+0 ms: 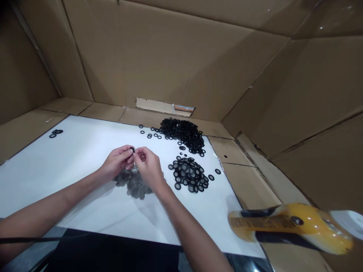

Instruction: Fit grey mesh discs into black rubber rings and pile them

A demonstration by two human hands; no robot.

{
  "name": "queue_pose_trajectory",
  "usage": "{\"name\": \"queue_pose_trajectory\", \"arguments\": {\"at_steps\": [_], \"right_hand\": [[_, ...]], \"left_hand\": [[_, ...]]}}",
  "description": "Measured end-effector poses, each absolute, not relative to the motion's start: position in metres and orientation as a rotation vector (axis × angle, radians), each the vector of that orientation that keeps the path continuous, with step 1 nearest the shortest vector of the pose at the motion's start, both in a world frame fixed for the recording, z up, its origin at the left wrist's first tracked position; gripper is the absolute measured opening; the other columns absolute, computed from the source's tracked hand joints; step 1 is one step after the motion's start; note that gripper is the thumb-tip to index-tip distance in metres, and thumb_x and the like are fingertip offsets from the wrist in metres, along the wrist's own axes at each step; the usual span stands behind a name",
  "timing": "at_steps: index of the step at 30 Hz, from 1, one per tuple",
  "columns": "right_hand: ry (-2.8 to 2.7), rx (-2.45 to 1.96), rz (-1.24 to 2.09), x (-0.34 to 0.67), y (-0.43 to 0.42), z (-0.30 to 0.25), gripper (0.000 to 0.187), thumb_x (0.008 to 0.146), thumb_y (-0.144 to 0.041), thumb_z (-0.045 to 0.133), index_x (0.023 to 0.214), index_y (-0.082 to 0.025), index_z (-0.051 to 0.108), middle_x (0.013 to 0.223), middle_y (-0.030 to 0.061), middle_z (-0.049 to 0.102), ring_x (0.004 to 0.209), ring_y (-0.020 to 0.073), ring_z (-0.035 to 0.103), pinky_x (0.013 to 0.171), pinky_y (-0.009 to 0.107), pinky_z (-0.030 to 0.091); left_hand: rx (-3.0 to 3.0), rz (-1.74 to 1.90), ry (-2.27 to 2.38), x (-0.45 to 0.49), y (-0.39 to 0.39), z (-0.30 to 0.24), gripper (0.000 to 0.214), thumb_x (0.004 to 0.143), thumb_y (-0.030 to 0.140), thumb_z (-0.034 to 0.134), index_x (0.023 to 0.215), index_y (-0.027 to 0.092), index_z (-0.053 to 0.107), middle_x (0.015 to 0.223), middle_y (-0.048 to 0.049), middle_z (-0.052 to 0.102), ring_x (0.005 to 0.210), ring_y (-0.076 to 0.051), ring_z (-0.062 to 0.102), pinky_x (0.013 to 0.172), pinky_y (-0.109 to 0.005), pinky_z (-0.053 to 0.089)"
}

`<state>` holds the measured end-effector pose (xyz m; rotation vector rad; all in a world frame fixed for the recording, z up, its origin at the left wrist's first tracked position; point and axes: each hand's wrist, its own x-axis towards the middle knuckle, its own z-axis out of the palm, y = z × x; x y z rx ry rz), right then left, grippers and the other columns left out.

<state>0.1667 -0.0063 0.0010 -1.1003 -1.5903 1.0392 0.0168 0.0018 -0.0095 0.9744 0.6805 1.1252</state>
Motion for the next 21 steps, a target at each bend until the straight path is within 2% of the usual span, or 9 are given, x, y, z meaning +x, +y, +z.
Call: {"name": "queue_pose_trajectory", "arguments": {"at_steps": [5, 8, 21], "right_hand": [[-1.414, -1.057, 1.182, 0.159, -0.01, -0.003, 0.017, 0.088, -0.036, 0.062, 0.088, -0.018, 0.06, 0.075, 0.0028, 0.068, 0.068, 0.0161, 0.064, 0.065, 0.026, 0.05], [-1.399, -1.075, 1.141, 0.159, -0.01, -0.003, 0.018, 0.088, -0.036, 0.061, 0.087, -0.019, 0.061, 0.074, 0.0017, 0.067, 0.068, 0.0156, 0.062, 0.066, 0.026, 0.049], [-1.577, -1.102, 1.197, 0.174, -0.003, 0.007, 0.018, 0.085, -0.037, 0.057, 0.086, -0.019, 0.056, 0.073, -0.0023, 0.053, 0.064, 0.0128, 0.049, 0.061, 0.026, 0.039]], "left_hand": [[0.912, 1.171, 0.708, 0.021, 0.002, -0.011, 0.027, 0.082, 0.036, 0.075, 0.086, 0.016, 0.057, 0.057, 0.0062, 0.046, 0.048, -0.006, 0.041, 0.045, -0.017, 0.03], [0.917, 1.155, 0.725, 0.022, 0.002, -0.011, 0.028, 0.081, 0.037, 0.075, 0.087, 0.016, 0.057, 0.056, 0.0065, 0.046, 0.047, -0.005, 0.039, 0.045, -0.017, 0.029], [1.179, 0.997, 0.787, 0.006, 0.005, -0.006, 0.022, 0.086, 0.036, 0.069, 0.089, 0.015, 0.063, 0.058, 0.0034, 0.053, 0.051, -0.008, 0.047, 0.048, -0.02, 0.038]]}}
